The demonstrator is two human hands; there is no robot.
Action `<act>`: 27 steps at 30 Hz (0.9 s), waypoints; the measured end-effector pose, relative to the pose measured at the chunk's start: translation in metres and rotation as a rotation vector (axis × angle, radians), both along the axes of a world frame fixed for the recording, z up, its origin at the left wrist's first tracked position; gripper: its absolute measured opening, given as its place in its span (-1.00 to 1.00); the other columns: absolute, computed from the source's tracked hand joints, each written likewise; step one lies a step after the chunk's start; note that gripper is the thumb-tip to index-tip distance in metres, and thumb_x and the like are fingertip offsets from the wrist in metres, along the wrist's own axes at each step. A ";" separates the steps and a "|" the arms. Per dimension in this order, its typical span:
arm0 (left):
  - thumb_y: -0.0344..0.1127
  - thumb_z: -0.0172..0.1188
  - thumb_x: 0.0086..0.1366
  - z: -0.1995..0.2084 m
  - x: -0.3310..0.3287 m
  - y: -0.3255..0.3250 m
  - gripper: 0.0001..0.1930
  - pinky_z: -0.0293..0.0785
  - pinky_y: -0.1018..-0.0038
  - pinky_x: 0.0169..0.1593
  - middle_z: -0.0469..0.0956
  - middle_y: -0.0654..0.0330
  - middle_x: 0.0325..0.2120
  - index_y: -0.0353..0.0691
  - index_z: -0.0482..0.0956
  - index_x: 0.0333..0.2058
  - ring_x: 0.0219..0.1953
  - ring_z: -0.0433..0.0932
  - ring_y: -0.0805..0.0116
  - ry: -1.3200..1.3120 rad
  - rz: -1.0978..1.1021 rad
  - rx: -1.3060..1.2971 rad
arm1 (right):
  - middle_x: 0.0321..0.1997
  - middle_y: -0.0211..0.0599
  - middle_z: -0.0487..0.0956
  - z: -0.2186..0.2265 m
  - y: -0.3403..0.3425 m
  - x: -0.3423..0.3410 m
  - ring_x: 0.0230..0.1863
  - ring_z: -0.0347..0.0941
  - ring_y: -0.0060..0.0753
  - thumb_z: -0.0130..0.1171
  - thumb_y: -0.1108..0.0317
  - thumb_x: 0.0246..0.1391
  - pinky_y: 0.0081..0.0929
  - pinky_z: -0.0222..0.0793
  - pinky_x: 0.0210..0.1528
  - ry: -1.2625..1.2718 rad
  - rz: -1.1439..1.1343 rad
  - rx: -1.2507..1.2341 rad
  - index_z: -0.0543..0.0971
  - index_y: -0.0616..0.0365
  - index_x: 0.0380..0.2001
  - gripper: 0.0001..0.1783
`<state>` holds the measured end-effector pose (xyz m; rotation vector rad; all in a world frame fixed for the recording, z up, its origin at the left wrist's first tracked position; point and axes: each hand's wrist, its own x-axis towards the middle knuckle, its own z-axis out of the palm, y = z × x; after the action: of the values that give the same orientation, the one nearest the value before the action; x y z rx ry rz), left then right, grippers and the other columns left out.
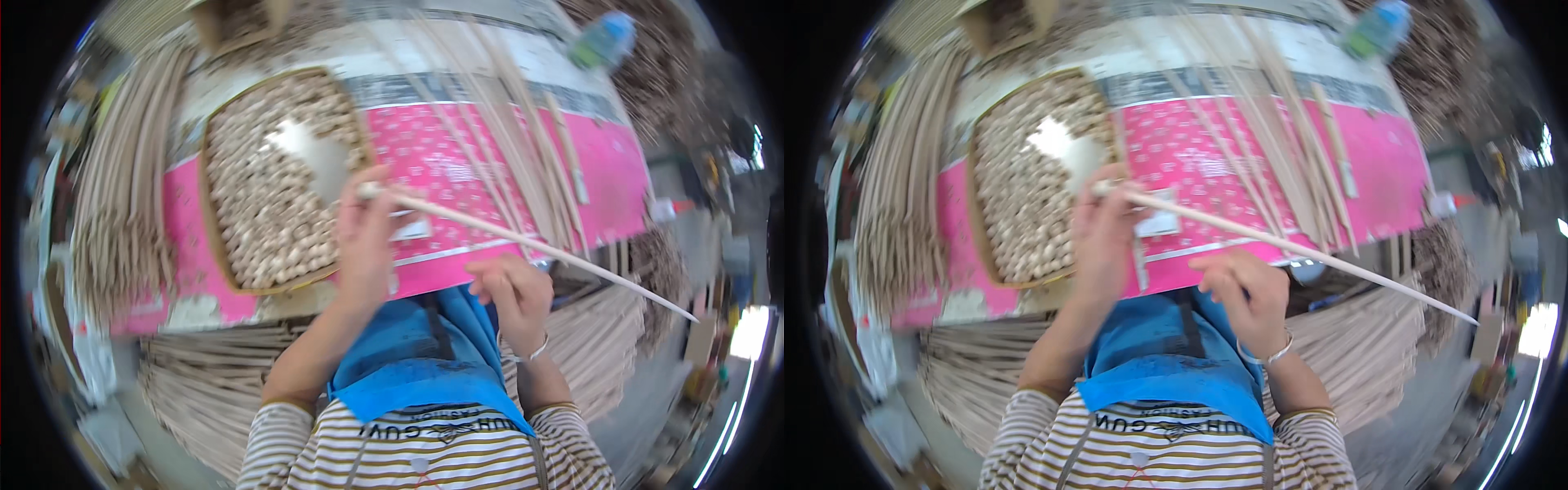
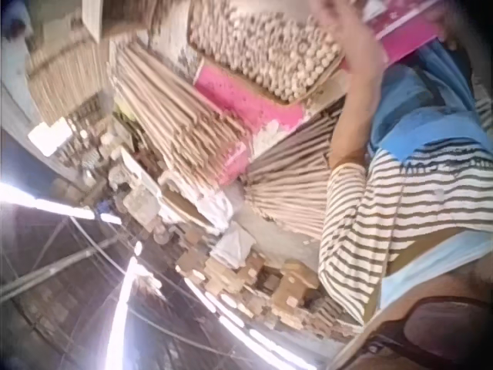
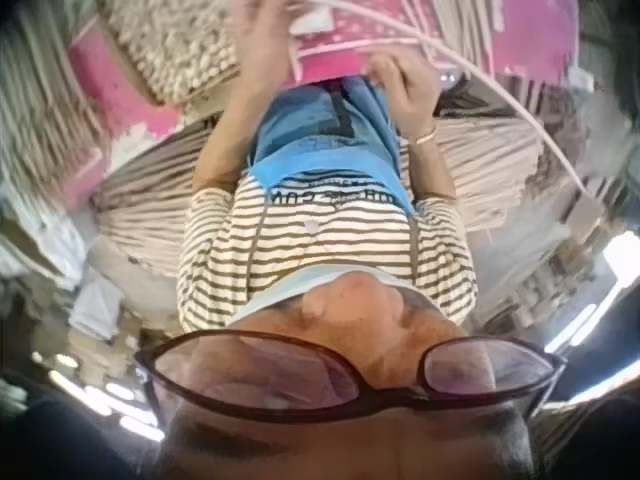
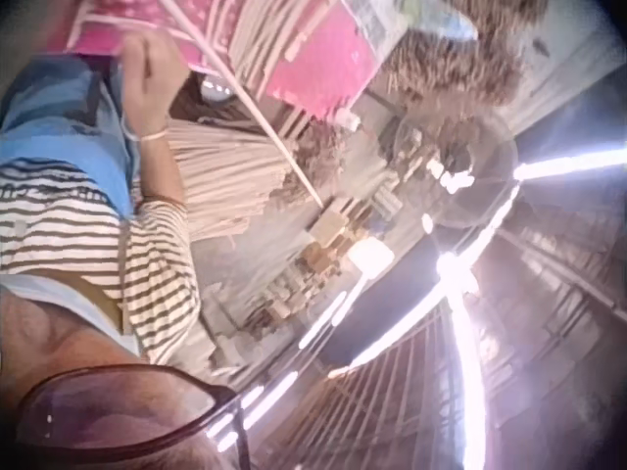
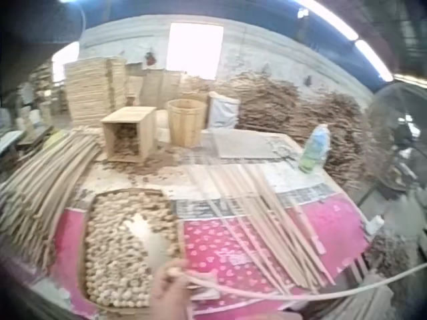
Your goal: Assembling wooden beads onto thin wooden sticks using glue.
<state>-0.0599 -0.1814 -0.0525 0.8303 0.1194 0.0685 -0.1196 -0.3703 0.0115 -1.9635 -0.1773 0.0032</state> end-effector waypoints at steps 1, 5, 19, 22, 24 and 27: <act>-0.37 0.06 0.47 0.000 0.002 0.013 -0.67 0.64 0.42 -0.04 0.60 0.13 -0.19 -0.26 0.37 0.15 -0.12 0.62 0.35 -0.009 0.015 0.085 | -0.49 -0.29 0.61 0.002 -0.015 -0.006 -0.48 0.50 -0.45 0.34 0.41 0.08 -0.55 0.34 -0.40 -0.418 -0.034 -0.162 0.68 0.22 -0.36 -0.89; -0.39 0.04 0.46 0.004 0.016 0.048 -0.67 0.65 0.43 -0.07 0.61 0.11 -0.22 -0.29 0.38 0.16 -0.17 0.64 0.34 -0.080 0.026 0.223 | -0.32 -0.31 0.60 0.017 -0.081 -0.016 -0.29 0.49 -0.14 0.46 0.25 -0.11 -0.21 0.33 -0.17 -0.581 -0.249 -0.801 0.64 0.12 -0.15 -0.59; -0.26 -0.11 0.57 0.043 0.073 0.043 -0.78 0.47 0.40 0.06 0.39 0.28 -0.41 -0.26 0.44 -0.07 -0.27 0.45 0.43 -0.433 -0.345 0.016 | -0.53 -0.31 0.46 -0.069 -0.118 -0.100 -0.53 0.45 -0.30 0.30 0.36 0.11 -0.40 0.30 -0.53 -0.250 -0.314 -0.347 0.67 0.10 -0.19 -0.81; -0.22 -0.06 0.54 0.062 0.055 -0.029 -0.51 0.51 0.38 0.11 0.55 0.14 -0.16 -0.35 0.22 0.32 -0.11 0.57 0.37 -0.332 -0.279 0.438 | -0.44 -0.30 0.54 -0.085 -0.147 -0.134 -0.43 0.54 -0.29 0.24 0.33 0.20 -0.43 0.40 -0.40 -0.128 -0.471 -0.252 0.65 0.10 -0.18 -0.84; -0.21 -0.06 0.53 0.067 0.037 -0.056 -0.43 0.50 0.38 0.11 0.57 0.06 -0.03 -0.29 0.08 0.40 -0.08 0.58 0.37 -0.286 -0.364 0.540 | -0.25 -0.41 0.63 -0.097 -0.165 -0.152 -0.32 0.48 -0.61 0.15 0.34 0.31 -0.54 0.42 -0.27 -0.135 -0.889 0.070 0.64 0.14 -0.10 -0.81; -0.25 -0.08 0.54 0.037 0.026 -0.047 -0.51 0.51 0.44 0.04 0.59 0.12 -0.13 -0.29 0.19 0.36 -0.14 0.57 0.43 -0.186 -0.450 0.466 | -0.13 -0.44 0.63 -0.136 -0.236 -0.187 -0.20 0.45 -0.69 0.04 0.26 0.40 -0.67 0.36 -0.11 -0.128 -1.434 0.006 0.62 0.23 -0.08 -0.72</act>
<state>-0.0335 -0.2286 -0.0153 1.2931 -0.2705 -0.2592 -0.3071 -0.6061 -0.1248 -1.6897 1.1472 -1.0314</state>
